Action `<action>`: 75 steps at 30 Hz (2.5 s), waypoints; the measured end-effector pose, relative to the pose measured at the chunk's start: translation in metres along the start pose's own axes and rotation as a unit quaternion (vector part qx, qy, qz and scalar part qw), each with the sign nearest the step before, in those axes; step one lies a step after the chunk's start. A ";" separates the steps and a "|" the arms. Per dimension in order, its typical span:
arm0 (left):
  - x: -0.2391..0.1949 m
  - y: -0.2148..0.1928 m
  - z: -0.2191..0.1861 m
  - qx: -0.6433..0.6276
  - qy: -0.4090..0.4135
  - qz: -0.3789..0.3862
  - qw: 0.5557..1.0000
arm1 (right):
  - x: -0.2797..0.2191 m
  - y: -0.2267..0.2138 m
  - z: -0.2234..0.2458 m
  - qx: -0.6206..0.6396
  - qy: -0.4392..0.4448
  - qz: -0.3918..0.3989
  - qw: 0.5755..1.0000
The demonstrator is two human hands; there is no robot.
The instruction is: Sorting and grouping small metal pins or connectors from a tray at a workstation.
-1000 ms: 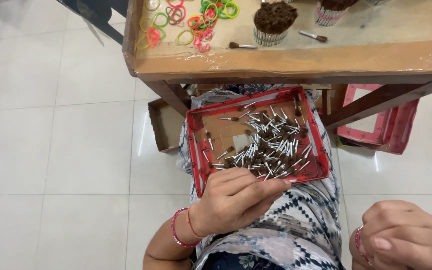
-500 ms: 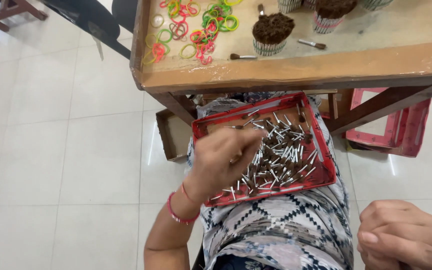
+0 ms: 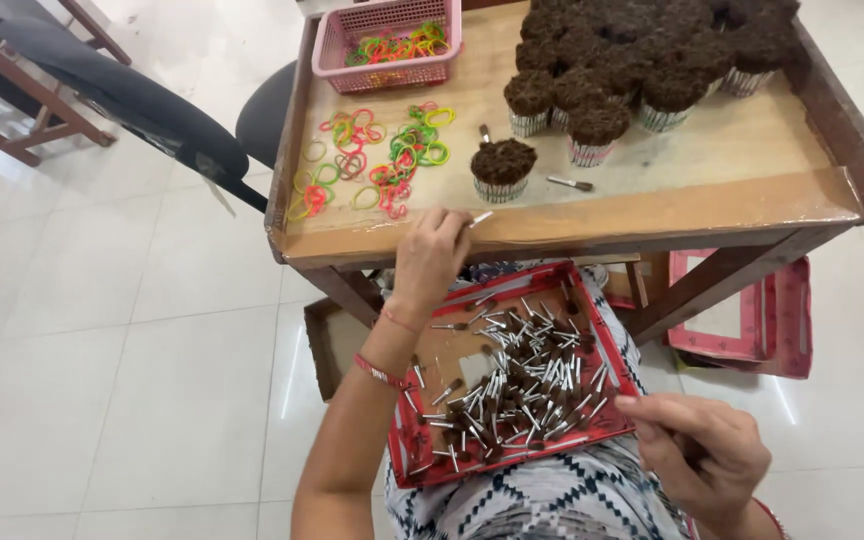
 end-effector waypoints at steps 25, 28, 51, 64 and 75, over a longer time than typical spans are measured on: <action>0.036 0.047 -0.097 -0.093 0.122 0.022 0.988 | -0.033 0.081 -0.130 0.458 0.400 -0.056 0.792; 0.067 0.108 -0.084 0.000 0.158 0.041 0.987 | -0.050 0.090 -0.144 0.485 0.427 -0.030 0.763; 0.003 -0.014 -0.071 -0.147 0.088 -0.022 0.985 | -0.059 0.083 -0.181 0.509 0.466 -0.064 0.721; 0.057 0.060 -0.015 -0.119 -0.039 -0.097 0.987 | -0.085 0.090 -0.189 0.458 0.499 -0.032 0.735; -0.164 -0.047 -0.119 -0.184 0.020 0.049 0.982 | -0.049 0.000 0.028 -0.095 -0.005 -0.076 0.993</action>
Point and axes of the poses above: each hand's wrist, its own x-axis towards the middle knuckle, its own y-axis out of the palm, z = x × y, the point moved 7 cm from there along x, towards the middle knuckle, and after that the axes turned 3 degrees about y, right-handed, at the moved point
